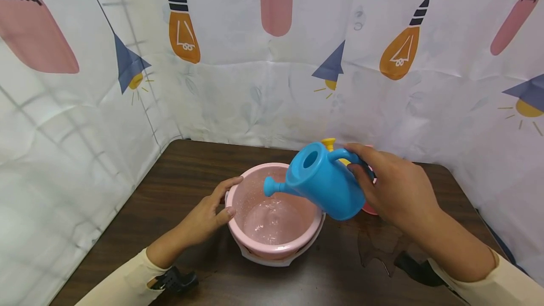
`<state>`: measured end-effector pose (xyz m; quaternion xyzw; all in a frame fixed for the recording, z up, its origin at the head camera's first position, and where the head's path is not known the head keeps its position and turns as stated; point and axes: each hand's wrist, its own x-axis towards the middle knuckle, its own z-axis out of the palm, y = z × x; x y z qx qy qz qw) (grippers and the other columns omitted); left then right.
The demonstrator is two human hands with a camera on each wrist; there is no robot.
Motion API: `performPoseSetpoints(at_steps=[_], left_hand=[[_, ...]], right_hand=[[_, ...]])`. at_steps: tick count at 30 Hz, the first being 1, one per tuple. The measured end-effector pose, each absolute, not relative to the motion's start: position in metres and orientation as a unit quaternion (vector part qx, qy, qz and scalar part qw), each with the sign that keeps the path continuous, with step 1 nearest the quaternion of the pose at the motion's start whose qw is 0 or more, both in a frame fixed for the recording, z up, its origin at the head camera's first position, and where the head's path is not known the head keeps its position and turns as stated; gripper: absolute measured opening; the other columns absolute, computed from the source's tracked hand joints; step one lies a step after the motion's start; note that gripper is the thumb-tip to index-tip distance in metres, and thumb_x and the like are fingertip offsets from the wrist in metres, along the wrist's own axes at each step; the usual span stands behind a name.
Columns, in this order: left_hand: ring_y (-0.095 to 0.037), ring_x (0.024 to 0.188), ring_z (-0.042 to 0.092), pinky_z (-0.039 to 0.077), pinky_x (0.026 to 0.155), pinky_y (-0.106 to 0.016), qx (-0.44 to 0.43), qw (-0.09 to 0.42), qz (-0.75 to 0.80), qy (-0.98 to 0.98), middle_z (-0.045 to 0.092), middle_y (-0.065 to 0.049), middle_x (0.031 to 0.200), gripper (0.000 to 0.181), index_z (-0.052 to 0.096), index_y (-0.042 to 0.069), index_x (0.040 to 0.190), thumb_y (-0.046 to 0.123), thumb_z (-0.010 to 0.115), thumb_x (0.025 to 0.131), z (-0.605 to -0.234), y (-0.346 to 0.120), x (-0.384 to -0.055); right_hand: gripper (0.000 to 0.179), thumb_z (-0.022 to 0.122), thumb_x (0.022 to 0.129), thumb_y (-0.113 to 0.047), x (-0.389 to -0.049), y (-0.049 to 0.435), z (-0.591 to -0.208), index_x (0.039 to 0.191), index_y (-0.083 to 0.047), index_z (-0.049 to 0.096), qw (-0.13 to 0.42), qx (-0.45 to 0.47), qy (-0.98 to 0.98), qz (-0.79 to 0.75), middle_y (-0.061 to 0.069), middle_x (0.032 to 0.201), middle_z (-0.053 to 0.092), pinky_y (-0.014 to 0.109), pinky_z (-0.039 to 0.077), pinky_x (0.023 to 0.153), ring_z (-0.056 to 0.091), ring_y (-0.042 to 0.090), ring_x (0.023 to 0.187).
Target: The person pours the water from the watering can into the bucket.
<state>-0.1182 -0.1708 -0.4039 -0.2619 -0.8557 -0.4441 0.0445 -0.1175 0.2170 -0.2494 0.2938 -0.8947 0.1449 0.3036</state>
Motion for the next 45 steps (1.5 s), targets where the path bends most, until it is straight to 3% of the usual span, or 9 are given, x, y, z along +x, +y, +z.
performPoseSetpoints(at_steps=[13,25,45], left_hand=[[-0.024,0.121,0.058,0.048,0.094,-0.054,-0.267,0.050,-0.441,-0.856,0.055,-0.008,0.144,0.066,0.030,0.034,0.158,0.054,0.052,0.100,-0.4049,-0.1714,-0.1190],[-0.023,0.121,0.058,0.049,0.094,-0.052,-0.269,0.050,-0.444,-0.853,0.055,-0.007,0.144,0.065,0.029,0.034,0.159,0.053,0.051,0.100,-0.4054,-0.1715,-0.1185],[-0.023,0.121,0.058,0.049,0.093,-0.052,-0.266,0.053,-0.441,-0.856,0.055,-0.008,0.144,0.065,0.031,0.034,0.158,0.052,0.052,0.100,-0.4044,-0.1708,-0.1185]], right_hand=[[0.055,0.087,0.076,-0.004,-0.1171,0.2147,-0.2484,0.128,-0.010,0.069,0.319,0.302,-0.888,0.133,0.008,0.082,0.070,0.047,0.053,0.050,0.068,0.026,0.068],[0.055,0.086,0.077,-0.005,-0.1161,0.2142,-0.2487,0.129,-0.009,0.069,0.316,0.298,-0.891,0.135,0.012,0.088,0.073,0.049,0.053,0.051,0.069,0.028,0.070],[0.055,0.086,0.077,-0.005,-0.1166,0.2157,-0.2496,0.129,-0.009,0.069,0.317,0.297,-0.890,0.136,0.010,0.084,0.071,0.047,0.052,0.050,0.068,0.028,0.070]])
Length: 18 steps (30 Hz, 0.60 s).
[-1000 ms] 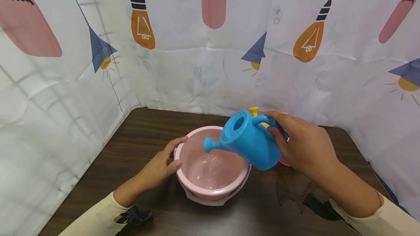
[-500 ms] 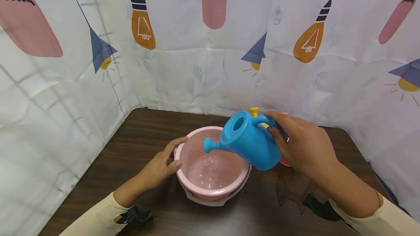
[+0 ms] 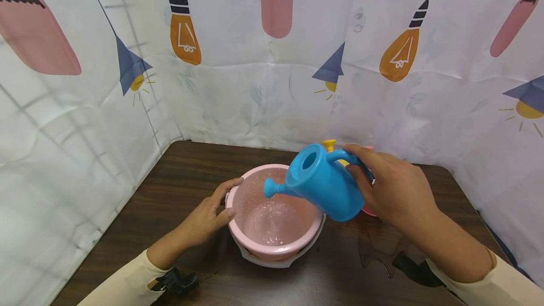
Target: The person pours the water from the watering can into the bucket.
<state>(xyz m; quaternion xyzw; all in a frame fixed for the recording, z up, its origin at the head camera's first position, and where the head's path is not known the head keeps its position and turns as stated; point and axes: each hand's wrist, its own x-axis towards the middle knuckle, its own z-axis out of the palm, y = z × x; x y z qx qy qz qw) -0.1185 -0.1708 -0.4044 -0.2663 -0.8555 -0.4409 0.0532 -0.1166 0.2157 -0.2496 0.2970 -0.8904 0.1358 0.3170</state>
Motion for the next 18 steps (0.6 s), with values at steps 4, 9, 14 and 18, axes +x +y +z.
performPoseSetpoints(at_steps=[4,9,14,18], left_hand=[[-0.023,0.120,0.059,0.049,0.092,-0.051,-0.267,0.055,-0.439,-0.856,0.056,-0.008,0.144,0.065,0.031,0.033,0.158,0.051,0.052,0.100,-0.4055,-0.1710,-0.1185],[-0.023,0.120,0.059,0.049,0.092,-0.052,-0.266,0.055,-0.439,-0.856,0.056,-0.008,0.144,0.064,0.031,0.034,0.158,0.050,0.053,0.099,-0.4040,-0.1710,-0.1178],[-0.023,0.120,0.059,0.049,0.093,-0.052,-0.265,0.054,-0.440,-0.856,0.056,-0.008,0.144,0.064,0.031,0.034,0.158,0.048,0.053,0.099,-0.4039,-0.1711,-0.1179],[-0.022,0.119,0.060,0.049,0.092,-0.051,-0.266,0.060,-0.436,-0.858,0.058,-0.008,0.141,0.064,0.031,0.034,0.158,0.047,0.054,0.099,-0.4049,-0.1711,-0.1183]], right_hand=[[0.055,0.086,0.077,-0.004,-0.1169,0.2162,-0.2497,0.129,-0.009,0.069,0.320,0.300,-0.888,0.136,0.010,0.085,0.072,0.048,0.052,0.050,0.069,0.028,0.070],[0.055,0.086,0.077,-0.005,-0.1169,0.2158,-0.2499,0.129,-0.010,0.069,0.319,0.298,-0.889,0.136,0.011,0.085,0.072,0.048,0.053,0.051,0.068,0.028,0.070],[0.055,0.086,0.077,-0.006,-0.1166,0.2153,-0.2500,0.129,-0.009,0.069,0.313,0.292,-0.893,0.137,0.011,0.085,0.071,0.049,0.053,0.051,0.068,0.030,0.070],[0.055,0.086,0.077,-0.006,-0.1166,0.2154,-0.2498,0.130,-0.010,0.068,0.310,0.289,-0.895,0.136,0.011,0.084,0.071,0.050,0.053,0.051,0.068,0.029,0.070]])
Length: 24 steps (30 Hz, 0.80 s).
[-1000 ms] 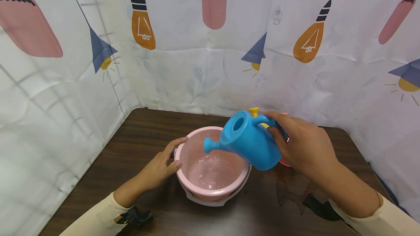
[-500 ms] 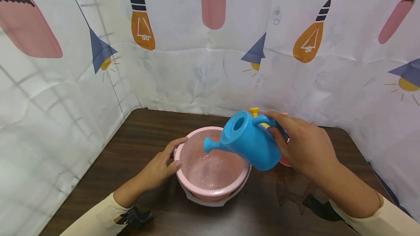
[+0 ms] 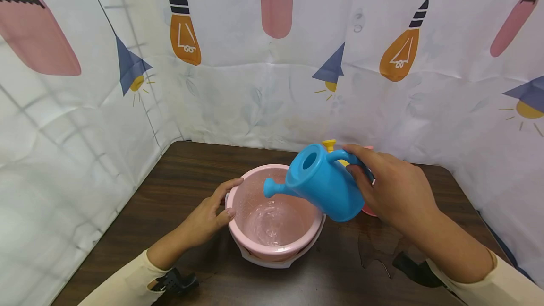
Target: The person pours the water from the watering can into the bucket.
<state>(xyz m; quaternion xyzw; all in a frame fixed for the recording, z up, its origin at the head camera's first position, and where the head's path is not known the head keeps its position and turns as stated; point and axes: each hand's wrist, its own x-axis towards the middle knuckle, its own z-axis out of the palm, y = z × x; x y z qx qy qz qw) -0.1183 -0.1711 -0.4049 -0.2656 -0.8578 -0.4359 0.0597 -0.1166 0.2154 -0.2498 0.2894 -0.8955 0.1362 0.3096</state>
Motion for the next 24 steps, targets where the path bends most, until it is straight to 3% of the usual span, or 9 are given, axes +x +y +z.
performPoseSetpoints(at_steps=[24], left_hand=[[-0.021,0.120,0.059,0.049,0.093,-0.052,-0.257,0.053,-0.442,-0.858,0.058,-0.007,0.142,0.064,0.031,0.036,0.158,0.045,0.055,0.099,-0.4049,-0.1701,-0.1179]], right_hand=[[0.057,0.087,0.076,-0.005,-0.1177,0.2152,-0.2500,0.129,-0.011,0.069,0.326,0.302,-0.887,0.129,0.008,0.081,0.070,0.043,0.050,0.049,0.064,0.023,0.066]])
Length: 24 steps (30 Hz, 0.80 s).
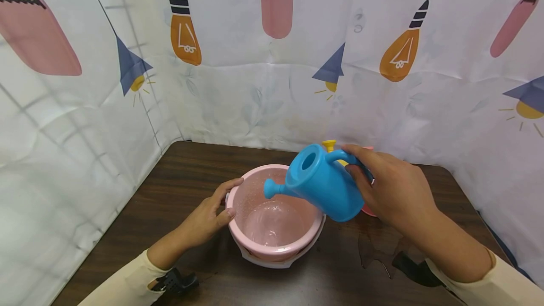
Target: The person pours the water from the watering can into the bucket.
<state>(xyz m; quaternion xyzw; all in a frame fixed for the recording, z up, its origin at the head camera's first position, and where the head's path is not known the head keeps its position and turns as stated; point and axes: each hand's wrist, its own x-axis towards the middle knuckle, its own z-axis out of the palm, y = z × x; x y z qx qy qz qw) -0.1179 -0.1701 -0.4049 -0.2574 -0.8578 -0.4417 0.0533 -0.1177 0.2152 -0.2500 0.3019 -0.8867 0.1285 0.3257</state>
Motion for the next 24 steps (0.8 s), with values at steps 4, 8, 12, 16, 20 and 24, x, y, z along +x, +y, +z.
performPoseSetpoints(at_steps=[4,8,12,16,20,24], left_hand=[[-0.019,0.120,0.059,0.049,0.094,-0.051,-0.256,0.052,-0.439,-0.859,0.058,-0.007,0.141,0.064,0.031,0.037,0.157,0.043,0.057,0.098,-0.4046,-0.1703,-0.1178],[-0.019,0.119,0.059,0.049,0.093,-0.051,-0.259,0.055,-0.437,-0.859,0.059,-0.007,0.140,0.064,0.031,0.036,0.157,0.042,0.057,0.099,-0.4045,-0.1706,-0.1179],[-0.019,0.119,0.059,0.049,0.093,-0.051,-0.259,0.055,-0.437,-0.860,0.058,-0.007,0.141,0.064,0.031,0.037,0.157,0.043,0.056,0.099,-0.4047,-0.1705,-0.1180],[-0.020,0.120,0.059,0.049,0.093,-0.052,-0.258,0.054,-0.438,-0.860,0.057,-0.007,0.142,0.064,0.031,0.037,0.157,0.042,0.056,0.099,-0.4050,-0.1702,-0.1179],[-0.021,0.120,0.059,0.049,0.094,-0.052,-0.259,0.054,-0.439,-0.859,0.057,-0.008,0.142,0.064,0.031,0.037,0.158,0.042,0.056,0.099,-0.4056,-0.1702,-0.1181],[-0.021,0.121,0.058,0.048,0.094,-0.053,-0.260,0.053,-0.440,-0.858,0.056,-0.009,0.144,0.064,0.030,0.037,0.158,0.045,0.055,0.099,-0.4052,-0.1703,-0.1177]], right_hand=[[0.057,0.087,0.076,-0.005,-0.1172,0.2151,-0.2499,0.130,-0.011,0.069,0.325,0.301,-0.888,0.128,0.009,0.082,0.070,0.043,0.050,0.049,0.065,0.023,0.067],[0.057,0.087,0.076,-0.005,-0.1172,0.2148,-0.2499,0.130,-0.011,0.069,0.325,0.299,-0.888,0.129,0.009,0.082,0.070,0.044,0.051,0.050,0.065,0.023,0.067],[0.057,0.087,0.076,-0.005,-0.1170,0.2146,-0.2497,0.130,-0.010,0.069,0.324,0.300,-0.888,0.128,0.009,0.083,0.071,0.044,0.051,0.050,0.065,0.024,0.067],[0.057,0.087,0.075,-0.005,-0.1165,0.2144,-0.2494,0.129,-0.010,0.069,0.324,0.301,-0.888,0.126,0.009,0.083,0.071,0.045,0.051,0.050,0.064,0.023,0.066],[0.056,0.087,0.076,-0.006,-0.1163,0.2141,-0.2494,0.129,-0.010,0.069,0.320,0.298,-0.890,0.126,0.010,0.084,0.071,0.045,0.051,0.050,0.065,0.024,0.067],[0.056,0.087,0.077,-0.007,-0.1160,0.2137,-0.2495,0.130,-0.011,0.069,0.316,0.295,-0.893,0.128,0.010,0.084,0.071,0.046,0.052,0.050,0.066,0.026,0.067]])
